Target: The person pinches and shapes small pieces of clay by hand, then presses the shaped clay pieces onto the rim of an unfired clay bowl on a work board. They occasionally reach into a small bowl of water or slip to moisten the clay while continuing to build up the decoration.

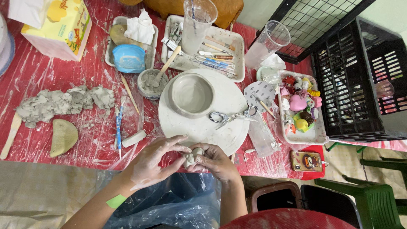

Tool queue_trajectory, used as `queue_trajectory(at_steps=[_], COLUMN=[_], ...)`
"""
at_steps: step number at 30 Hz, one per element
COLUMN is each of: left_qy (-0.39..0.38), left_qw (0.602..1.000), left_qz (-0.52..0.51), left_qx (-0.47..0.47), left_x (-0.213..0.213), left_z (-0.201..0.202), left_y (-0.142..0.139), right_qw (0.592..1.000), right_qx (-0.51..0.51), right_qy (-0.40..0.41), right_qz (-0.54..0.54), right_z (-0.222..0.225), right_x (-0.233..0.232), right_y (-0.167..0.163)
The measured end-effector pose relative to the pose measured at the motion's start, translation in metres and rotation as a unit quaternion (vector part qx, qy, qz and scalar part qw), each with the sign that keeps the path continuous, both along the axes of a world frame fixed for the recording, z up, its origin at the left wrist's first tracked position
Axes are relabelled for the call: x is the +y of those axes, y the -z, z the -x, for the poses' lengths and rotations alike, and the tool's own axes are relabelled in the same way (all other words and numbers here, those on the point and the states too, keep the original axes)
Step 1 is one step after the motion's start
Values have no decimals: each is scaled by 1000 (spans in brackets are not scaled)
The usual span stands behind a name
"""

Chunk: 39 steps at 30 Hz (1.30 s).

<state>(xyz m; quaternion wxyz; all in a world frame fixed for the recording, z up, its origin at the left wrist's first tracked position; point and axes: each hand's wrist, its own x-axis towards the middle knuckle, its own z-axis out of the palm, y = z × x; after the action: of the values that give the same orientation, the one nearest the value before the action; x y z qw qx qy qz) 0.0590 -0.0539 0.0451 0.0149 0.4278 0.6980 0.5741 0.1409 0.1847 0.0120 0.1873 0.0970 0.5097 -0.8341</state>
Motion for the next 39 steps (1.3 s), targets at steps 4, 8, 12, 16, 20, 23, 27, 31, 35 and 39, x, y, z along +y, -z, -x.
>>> queue_trajectory(at_steps=[4,8,12,16,20,23,27,31,35,39], left_qy=[110,139,55,15,-10,-21,11,1,24,29], left_qw=[988,982,998,995,993,995,991,1000,997,990], left_qz=[-14,5,27,-10,-25,-22,-4,-7,-7,11], left_qx=[-111,-126,32,94,114,91,-136,-17,-78,-134], left_x=[-3,-3,-3,0,1,4,8,6,4,4], left_z=[6,10,7,1,-3,-6,-11,-7,-6,-7], left_y=[-3,-4,-4,-3,1,6,11,10,7,5], right_qw=[999,994,996,998,998,998,997,997,996,997], right_qx=[-2,28,24,14,-1,0,24,38,40,45], right_qy=[-49,-101,-84,-67,-64,-67,-67,-74,-76,-69], right_qz=[13,29,24,9,-5,-15,-1,-4,-6,12], right_z=[-1,-1,-1,-1,0,1,1,1,1,-1], right_x=[6,10,9,7,6,6,4,5,4,3], right_y=[1,3,6,5,0,-4,-6,-7,-9,-9])
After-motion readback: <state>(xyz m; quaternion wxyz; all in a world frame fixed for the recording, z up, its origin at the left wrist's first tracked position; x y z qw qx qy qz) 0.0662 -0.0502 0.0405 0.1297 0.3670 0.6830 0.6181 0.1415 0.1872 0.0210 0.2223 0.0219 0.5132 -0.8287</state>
